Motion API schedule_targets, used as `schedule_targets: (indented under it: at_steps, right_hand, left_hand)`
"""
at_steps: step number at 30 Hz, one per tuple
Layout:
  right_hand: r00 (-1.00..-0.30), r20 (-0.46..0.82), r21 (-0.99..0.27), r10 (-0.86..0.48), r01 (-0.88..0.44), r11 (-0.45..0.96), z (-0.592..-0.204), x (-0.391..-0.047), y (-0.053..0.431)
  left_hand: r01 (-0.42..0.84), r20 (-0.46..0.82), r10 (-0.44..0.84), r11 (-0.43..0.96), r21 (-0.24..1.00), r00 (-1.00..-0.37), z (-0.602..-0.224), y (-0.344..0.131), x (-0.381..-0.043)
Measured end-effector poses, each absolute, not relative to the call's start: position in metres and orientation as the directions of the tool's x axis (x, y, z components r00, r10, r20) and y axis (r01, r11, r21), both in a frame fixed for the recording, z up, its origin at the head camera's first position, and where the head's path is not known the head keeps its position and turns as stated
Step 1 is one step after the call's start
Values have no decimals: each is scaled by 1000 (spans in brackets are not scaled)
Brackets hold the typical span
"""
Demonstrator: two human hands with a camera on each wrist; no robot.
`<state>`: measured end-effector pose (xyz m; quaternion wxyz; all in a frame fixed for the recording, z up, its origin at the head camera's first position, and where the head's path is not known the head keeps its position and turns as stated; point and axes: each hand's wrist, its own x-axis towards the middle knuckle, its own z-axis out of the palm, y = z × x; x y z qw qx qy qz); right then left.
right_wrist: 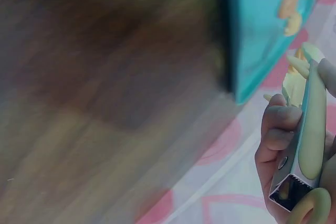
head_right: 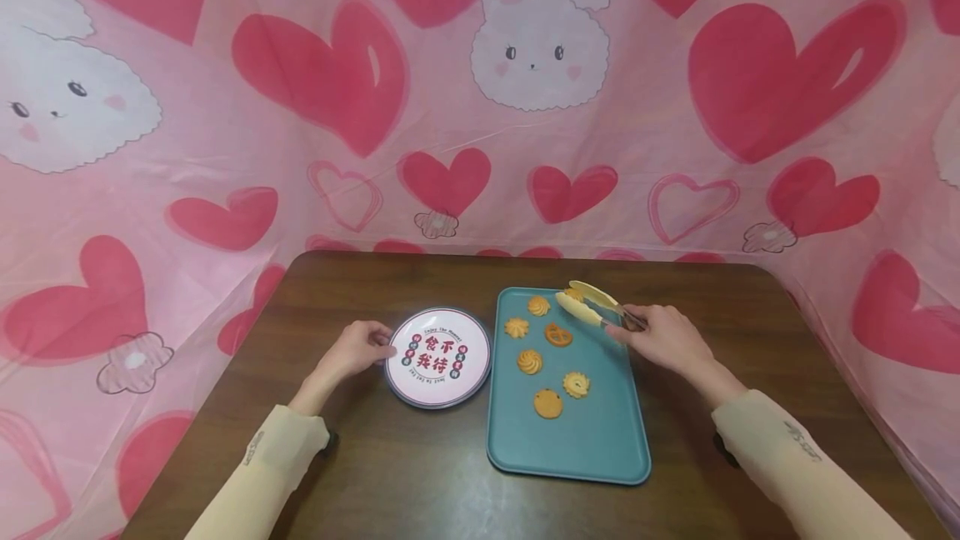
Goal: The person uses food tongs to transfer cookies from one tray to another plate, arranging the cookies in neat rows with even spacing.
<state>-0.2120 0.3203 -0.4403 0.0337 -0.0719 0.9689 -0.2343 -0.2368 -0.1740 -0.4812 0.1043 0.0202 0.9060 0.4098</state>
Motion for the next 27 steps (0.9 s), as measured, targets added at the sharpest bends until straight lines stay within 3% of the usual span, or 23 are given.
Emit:
schedule_targets:
  at_steps: [11,19,27]
  right_hand:
    - [-966,-11,-480,-257,-220,849,-423,-223,264]
    - [-929,16,-514,-370,-325,794,-426,-236,219]
    - [-915,1,-506,-403,-348,789,-432,-244,183]
  left_hand:
    - [-55,-176,115,667,743,-978,-480,-173,-235]
    - [-69,-189,110,667,742,-976,-479,-174,-234]
    - [-59,-183,114,675,736,-976,-479,-174,-235]
